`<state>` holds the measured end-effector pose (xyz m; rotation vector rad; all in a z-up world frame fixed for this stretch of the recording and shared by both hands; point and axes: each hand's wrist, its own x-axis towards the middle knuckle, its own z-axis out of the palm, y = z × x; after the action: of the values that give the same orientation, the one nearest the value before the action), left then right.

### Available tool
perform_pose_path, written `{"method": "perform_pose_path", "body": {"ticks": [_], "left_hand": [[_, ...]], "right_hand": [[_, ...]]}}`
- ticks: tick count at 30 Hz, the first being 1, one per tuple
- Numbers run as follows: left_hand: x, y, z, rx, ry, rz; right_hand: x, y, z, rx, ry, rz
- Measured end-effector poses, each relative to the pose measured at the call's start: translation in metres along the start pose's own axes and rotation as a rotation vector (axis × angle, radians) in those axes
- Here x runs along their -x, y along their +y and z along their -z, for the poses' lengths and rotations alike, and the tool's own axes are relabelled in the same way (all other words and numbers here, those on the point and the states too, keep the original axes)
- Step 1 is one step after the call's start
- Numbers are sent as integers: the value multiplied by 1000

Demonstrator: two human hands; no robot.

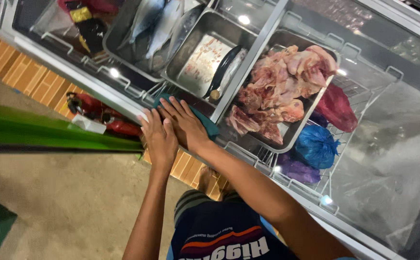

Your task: The person wipes the glass lid of a chest freezer containing raw meat and fish using a blue cloth. They then move to a second chest freezer filled with frozen goods and wipe its glass lid as well. Finally, they wipe a small spill on the tiled floor.

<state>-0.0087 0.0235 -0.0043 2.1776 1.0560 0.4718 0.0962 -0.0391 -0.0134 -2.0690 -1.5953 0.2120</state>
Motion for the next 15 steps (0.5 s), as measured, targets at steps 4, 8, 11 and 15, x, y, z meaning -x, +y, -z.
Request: {"method": "perform_pose_path", "body": {"ticks": [4,8,11,15], "left_hand": [[12,-19,13,55,77,36],[21,-43,20,63,132,156],[23,-62,25,34,211,204],[27,-74,30,-24,264,255]], "right_hand": [[5,5,-9,84,21,48],[-28,7,-24,183,15,102],[-61,1,-37,100,81,148],[-71,-3,-42,65,117,182]]}}
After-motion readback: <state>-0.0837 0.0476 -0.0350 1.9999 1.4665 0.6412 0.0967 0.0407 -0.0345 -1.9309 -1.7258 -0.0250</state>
